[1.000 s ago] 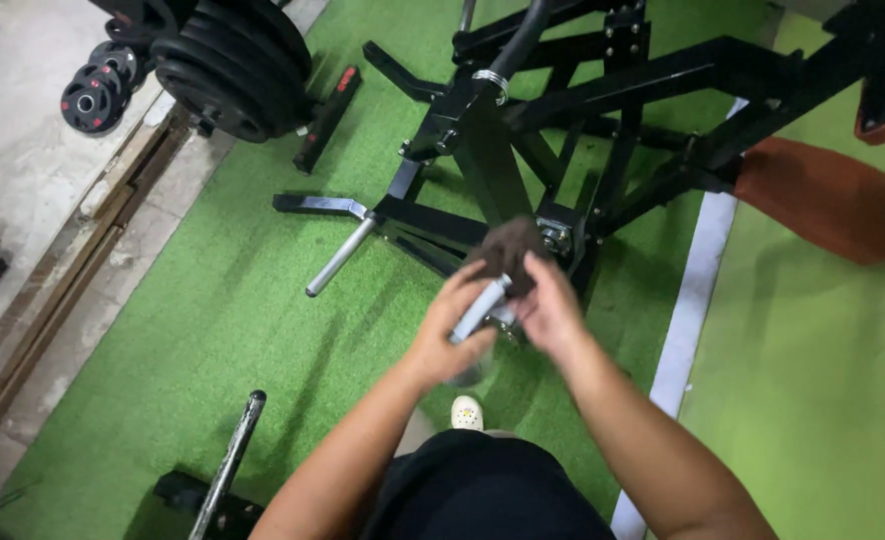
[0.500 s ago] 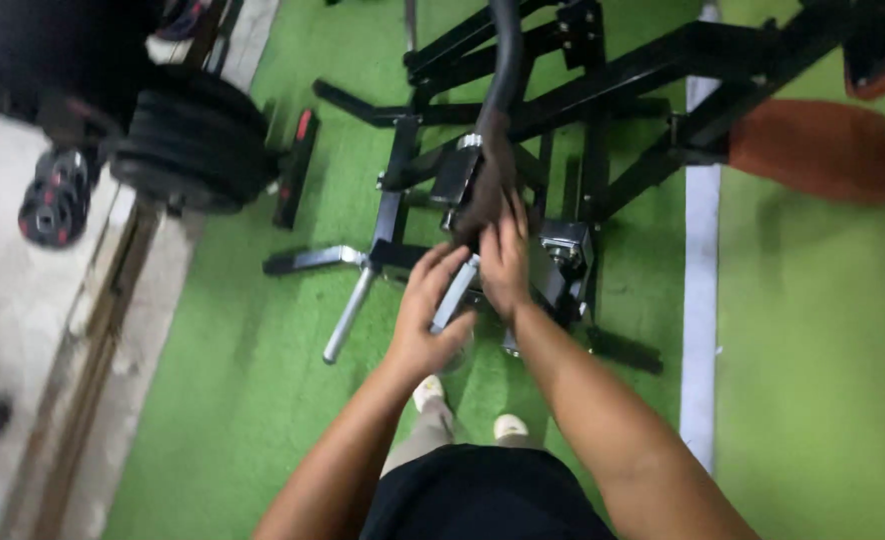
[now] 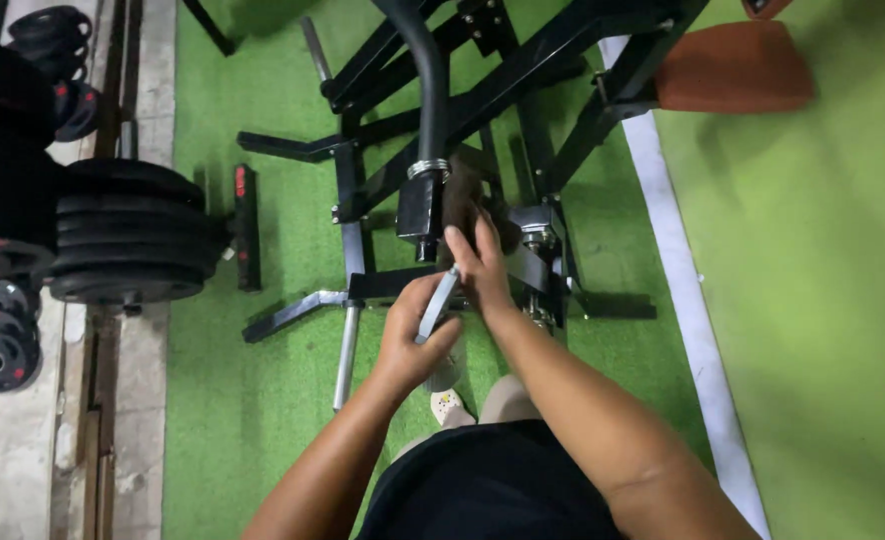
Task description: Cleaning and disinfecting various parts of gym weight machines using a spray bottle and cloth.
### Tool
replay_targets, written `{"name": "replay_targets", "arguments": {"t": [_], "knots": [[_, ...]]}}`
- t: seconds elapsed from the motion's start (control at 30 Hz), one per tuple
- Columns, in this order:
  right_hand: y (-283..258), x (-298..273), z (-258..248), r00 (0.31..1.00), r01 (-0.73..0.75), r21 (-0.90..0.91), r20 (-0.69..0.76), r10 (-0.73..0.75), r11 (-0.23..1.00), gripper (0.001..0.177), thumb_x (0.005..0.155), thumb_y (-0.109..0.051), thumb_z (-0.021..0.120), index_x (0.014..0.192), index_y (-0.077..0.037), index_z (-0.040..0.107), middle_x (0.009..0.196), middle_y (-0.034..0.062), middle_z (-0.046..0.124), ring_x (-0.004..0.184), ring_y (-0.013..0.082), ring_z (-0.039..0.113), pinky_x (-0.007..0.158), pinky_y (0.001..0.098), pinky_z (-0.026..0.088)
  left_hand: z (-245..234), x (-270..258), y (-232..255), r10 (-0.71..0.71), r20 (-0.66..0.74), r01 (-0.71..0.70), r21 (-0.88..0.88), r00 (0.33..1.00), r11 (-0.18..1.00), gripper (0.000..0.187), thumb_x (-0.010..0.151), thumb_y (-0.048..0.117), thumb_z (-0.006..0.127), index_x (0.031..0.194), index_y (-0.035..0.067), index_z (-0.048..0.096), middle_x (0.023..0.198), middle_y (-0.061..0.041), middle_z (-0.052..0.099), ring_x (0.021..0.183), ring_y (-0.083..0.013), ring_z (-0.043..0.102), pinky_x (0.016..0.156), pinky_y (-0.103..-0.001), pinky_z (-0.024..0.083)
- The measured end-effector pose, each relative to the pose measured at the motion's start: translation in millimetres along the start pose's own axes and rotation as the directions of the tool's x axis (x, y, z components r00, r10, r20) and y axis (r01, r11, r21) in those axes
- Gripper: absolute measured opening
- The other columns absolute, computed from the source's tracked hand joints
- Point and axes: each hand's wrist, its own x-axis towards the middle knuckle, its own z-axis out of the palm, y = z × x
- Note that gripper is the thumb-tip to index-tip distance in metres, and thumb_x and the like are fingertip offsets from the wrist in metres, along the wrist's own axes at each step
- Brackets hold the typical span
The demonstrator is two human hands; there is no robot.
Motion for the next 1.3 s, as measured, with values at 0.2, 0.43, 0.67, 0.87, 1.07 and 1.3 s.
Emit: {"name": "replay_targets", "arguments": {"t": [0.2,0.43,0.67,0.87,1.07,1.3], "knots": [[75.1,2.1,-28.4,0.997,0.077,-0.098,-0.018,-0.079,0.992,0.043,0.108,-0.033,0.052,0.135,-0.001,0.060,0.135,0.0207,0.065,0.126,0.0339,0.061,0.109,0.0398,0.045,14.1,11.2,-4.9,-0.010,0.042,0.009,0.012,0.999,1.000,0.054,0.075,0.011,0.070,0.128,0.001,0.063,0.114,-0.017,0.067,0.108,-0.0342,0.068,0.097,-0.039,0.052],[157.2,22.3,-42.9,0.874,-0.482,-0.289,-0.096,0.476,0.827,0.039,0.106,-0.033,0.051,0.131,-0.006,0.063,0.117,0.0224,0.070,0.108,0.0356,0.066,0.094,0.0431,0.050,41.9,20.5,-5.7,-0.090,-0.020,0.090,-0.001,0.996,0.996,0.054,0.076,0.011,0.070,0.128,0.002,0.062,0.116,-0.018,0.067,0.109,-0.0341,0.067,0.098,-0.040,0.052],[89.4,7.9,-73.3,0.971,0.122,-0.214,0.227,-0.073,0.969,0.048,0.102,-0.022,0.062,0.143,0.001,0.051,0.140,0.0253,0.058,0.130,0.0418,0.055,0.108,0.0449,0.044,75.6,28.1,-4.3,-0.128,-0.062,0.134,0.097,0.990,0.986,0.060,0.074,0.008,0.068,0.133,0.004,0.061,0.122,-0.018,0.067,0.114,-0.0376,0.064,0.101,-0.041,0.050],[149.7,35.0,-122.2,0.948,-0.112,-0.302,0.252,0.192,0.947,0.052,0.091,-0.018,0.071,0.139,-0.003,0.057,0.130,0.0168,0.067,0.119,0.0289,0.065,0.104,0.0383,0.049,104.6,20.6,2.9,-0.209,-0.127,0.220,0.073,0.970,0.973,0.063,0.073,0.009,0.071,0.135,0.005,0.059,0.132,-0.020,0.061,0.124,-0.0384,0.060,0.107,-0.043,0.048],[8.7,79.6,-151.5,0.808,-0.171,0.080,0.582,0.093,0.982,0.046,0.099,-0.020,0.067,0.139,0.000,0.057,0.128,0.0103,0.068,0.116,0.0188,0.065,0.103,0.0341,0.051,106.5,40.9,62.2,-0.189,-0.107,0.190,0.001,0.976,0.982,0.079,0.069,0.008,0.073,0.146,0.009,0.054,0.159,-0.027,0.033,0.146,-0.0418,0.042,0.117,-0.047,0.037],[-82.9,110.6,-149.7,0.411,-0.466,0.185,0.911,0.027,0.865,0.050,0.109,-0.029,0.043,0.148,0.002,0.050,0.148,0.0120,0.057,0.137,0.0183,0.052,0.118,0.0322,0.036,110.0,52.5,110.4,-0.114,-0.227,0.113,-0.017,0.967,0.993,0.088,0.075,0.011,0.071,0.158,0.012,0.042,0.168,-0.026,0.028,0.157,-0.0391,0.031,0.126,-0.045,0.025]]}}
